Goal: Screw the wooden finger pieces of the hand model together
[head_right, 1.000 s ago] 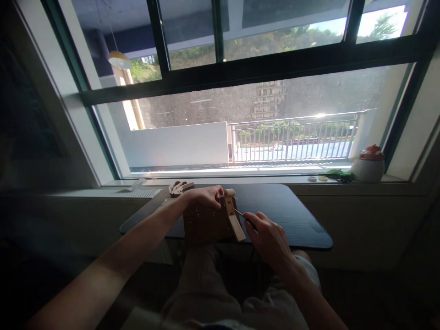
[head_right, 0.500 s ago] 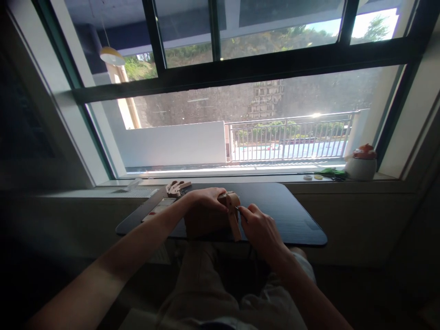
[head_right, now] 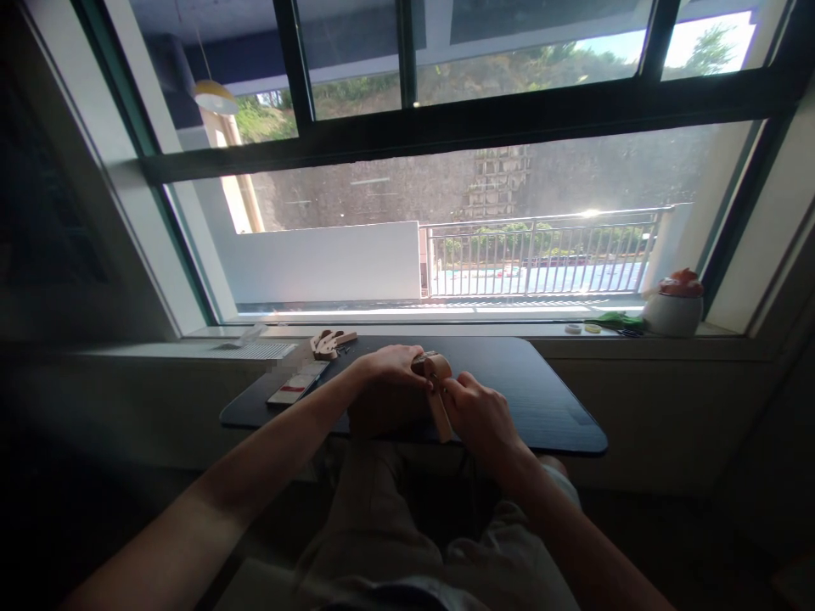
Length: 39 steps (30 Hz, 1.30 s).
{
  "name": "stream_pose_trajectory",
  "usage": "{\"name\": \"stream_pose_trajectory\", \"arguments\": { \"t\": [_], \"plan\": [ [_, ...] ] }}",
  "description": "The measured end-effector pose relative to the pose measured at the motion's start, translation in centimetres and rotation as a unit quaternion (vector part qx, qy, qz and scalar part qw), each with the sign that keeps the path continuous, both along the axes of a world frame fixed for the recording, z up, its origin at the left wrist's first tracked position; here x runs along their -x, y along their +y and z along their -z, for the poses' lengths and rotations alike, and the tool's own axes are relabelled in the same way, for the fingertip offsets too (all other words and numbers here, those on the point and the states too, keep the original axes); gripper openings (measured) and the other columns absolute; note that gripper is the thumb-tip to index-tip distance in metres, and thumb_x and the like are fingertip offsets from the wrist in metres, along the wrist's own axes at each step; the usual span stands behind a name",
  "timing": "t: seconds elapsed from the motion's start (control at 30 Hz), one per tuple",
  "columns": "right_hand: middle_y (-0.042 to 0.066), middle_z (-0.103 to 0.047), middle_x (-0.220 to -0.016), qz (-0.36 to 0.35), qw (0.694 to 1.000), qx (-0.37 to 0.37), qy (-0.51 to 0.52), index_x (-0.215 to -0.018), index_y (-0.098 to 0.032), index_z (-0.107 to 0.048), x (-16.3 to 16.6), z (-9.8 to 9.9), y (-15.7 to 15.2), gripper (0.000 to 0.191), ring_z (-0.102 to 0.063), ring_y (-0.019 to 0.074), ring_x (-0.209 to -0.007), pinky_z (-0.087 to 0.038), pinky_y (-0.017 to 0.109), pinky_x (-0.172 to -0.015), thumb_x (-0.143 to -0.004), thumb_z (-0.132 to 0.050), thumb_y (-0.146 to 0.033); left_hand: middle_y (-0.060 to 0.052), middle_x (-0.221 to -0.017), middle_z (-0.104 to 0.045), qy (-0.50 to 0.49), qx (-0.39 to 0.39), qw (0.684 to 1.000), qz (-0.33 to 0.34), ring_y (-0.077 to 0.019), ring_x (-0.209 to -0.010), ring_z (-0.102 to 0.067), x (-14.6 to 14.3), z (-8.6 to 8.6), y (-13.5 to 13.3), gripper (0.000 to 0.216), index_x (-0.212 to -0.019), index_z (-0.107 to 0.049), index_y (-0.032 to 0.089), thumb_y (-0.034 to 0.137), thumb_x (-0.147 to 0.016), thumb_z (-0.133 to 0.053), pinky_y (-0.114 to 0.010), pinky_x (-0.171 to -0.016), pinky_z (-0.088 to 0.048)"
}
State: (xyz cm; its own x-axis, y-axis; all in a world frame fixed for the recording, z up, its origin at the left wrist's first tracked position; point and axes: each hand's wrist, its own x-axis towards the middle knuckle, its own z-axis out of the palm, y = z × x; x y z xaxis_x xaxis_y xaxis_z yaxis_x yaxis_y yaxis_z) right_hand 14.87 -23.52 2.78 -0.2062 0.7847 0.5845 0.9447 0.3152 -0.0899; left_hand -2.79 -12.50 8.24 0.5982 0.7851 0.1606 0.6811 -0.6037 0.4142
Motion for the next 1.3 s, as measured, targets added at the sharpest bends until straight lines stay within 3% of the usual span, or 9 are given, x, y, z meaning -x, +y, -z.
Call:
{"name": "stream_pose_trajectory", "arguments": {
  "t": [0.1,0.2,0.43,0.6,0.7,0.9,1.0,1.1,1.3],
  "plan": [
    [0.004,-0.067,-0.091,-0.035,0.987,0.034,0.156,-0.100,-0.022,-0.066,-0.3,0.3,0.7,0.023,-0.063,0.0188,-0.080,-0.041,0.027,-0.068,-0.084,-0.049,-0.028,-0.001,-0.062,-0.057,0.008,-0.010,1.000,-0.005,-0.0256,-0.068,-0.060,0.0,0.2,0.3,0.045,-0.072,-0.057,0.022,0.050,-0.046,-0.081,-0.030,-0.069,-0.041],
    [0.004,-0.069,-0.084,-0.034,0.963,0.079,0.254,-0.096,-0.020,-0.068,-0.7,0.4,1.5,0.026,-0.063,0.0201,-0.079,-0.043,0.029,-0.069,-0.079,-0.054,-0.034,-0.001,-0.061,-0.056,0.009,-0.017,1.000,-0.002,-0.0266,-0.068,-0.060,0.0,0.5,0.4,0.046,-0.071,-0.056,0.022,0.052,-0.046,-0.080,-0.031,-0.068,-0.041],
    [0.004,-0.067,-0.074,-0.015,0.958,0.106,0.264,-0.095,-0.017,-0.067,-1.2,-0.4,2.1,0.031,-0.061,0.0174,-0.067,-0.041,0.026,-0.059,-0.076,-0.057,-0.039,-0.003,-0.065,-0.058,0.010,-0.021,1.000,-0.007,-0.0265,-0.070,-0.061,0.0,0.2,-0.1,0.046,-0.071,-0.057,0.021,0.054,-0.046,-0.079,-0.030,-0.065,-0.041],
    [0.003,-0.066,-0.077,0.037,0.993,0.019,0.111,-0.105,-0.020,-0.058,-0.2,-0.6,0.7,0.029,-0.061,0.0194,-0.068,-0.031,0.028,-0.056,-0.082,-0.053,-0.036,-0.006,-0.083,-0.065,0.108,-0.019,0.994,-0.004,-0.0270,-0.080,-0.062,0.1,-0.6,-0.4,0.053,-0.086,-0.057,0.020,0.061,-0.055,-0.070,-0.028,-0.063,-0.042],
    [0.003,-0.066,-0.081,0.045,0.998,-0.050,-0.003,-0.104,-0.018,-0.055,0.0,-0.1,0.2,0.023,-0.062,0.0182,-0.066,-0.024,0.026,-0.051,-0.088,-0.049,-0.033,-0.006,-0.092,-0.065,0.171,-0.019,0.985,0.009,-0.0271,-0.085,-0.062,0.0,-0.9,-0.5,0.057,-0.094,-0.055,0.021,0.067,-0.061,-0.062,-0.029,-0.063,-0.042],
    [0.003,-0.065,-0.077,0.021,0.991,-0.056,-0.122,-0.087,-0.019,-0.058,0.0,0.0,0.4,0.019,-0.059,0.0150,-0.057,-0.016,0.028,-0.049,-0.092,-0.040,-0.024,-0.007,-0.103,-0.065,0.198,-0.039,0.979,0.001,-0.0270,-0.091,-0.062,-0.1,-0.6,-0.4,0.065,-0.103,-0.053,0.022,0.072,-0.062,-0.057,-0.028,-0.064,-0.044],
    [0.003,-0.066,-0.082,0.025,0.996,-0.047,-0.075,-0.088,-0.019,-0.057,0.1,-0.4,0.6,0.016,-0.060,0.0157,-0.062,-0.020,0.028,-0.050,-0.091,-0.043,-0.027,-0.007,-0.105,-0.065,0.202,-0.041,0.979,-0.003,-0.0273,-0.093,-0.062,-0.1,-0.5,-0.3,0.067,-0.105,-0.052,0.022,0.072,-0.062,-0.057,-0.028,-0.065,-0.044],
    [0.000,-0.066,-0.078,0.022,0.999,0.001,0.039,-0.087,-0.021,-0.056,0.0,-0.6,0.7,0.013,-0.060,0.0165,-0.067,-0.027,0.026,-0.055,-0.087,-0.048,-0.032,-0.008,-0.104,-0.065,0.208,-0.045,0.977,-0.003,-0.0281,-0.093,-0.062,-0.2,-0.6,-0.5,0.068,-0.106,-0.052,0.021,0.072,-0.062,-0.057,-0.029,-0.065,-0.045],
    [0.001,-0.063,-0.074,0.033,0.978,0.067,0.196,-0.090,-0.022,-0.054,-0.2,-1.0,1.3,0.023,-0.058,0.0175,-0.065,-0.035,0.027,-0.058,-0.080,-0.054,-0.042,-0.009,-0.106,-0.065,0.214,-0.058,0.975,-0.007,-0.0281,-0.094,-0.062,-0.2,-0.5,-0.5,0.068,-0.105,-0.052,0.021,0.073,-0.061,-0.056,-0.030,-0.068,-0.045]
  ]
}}
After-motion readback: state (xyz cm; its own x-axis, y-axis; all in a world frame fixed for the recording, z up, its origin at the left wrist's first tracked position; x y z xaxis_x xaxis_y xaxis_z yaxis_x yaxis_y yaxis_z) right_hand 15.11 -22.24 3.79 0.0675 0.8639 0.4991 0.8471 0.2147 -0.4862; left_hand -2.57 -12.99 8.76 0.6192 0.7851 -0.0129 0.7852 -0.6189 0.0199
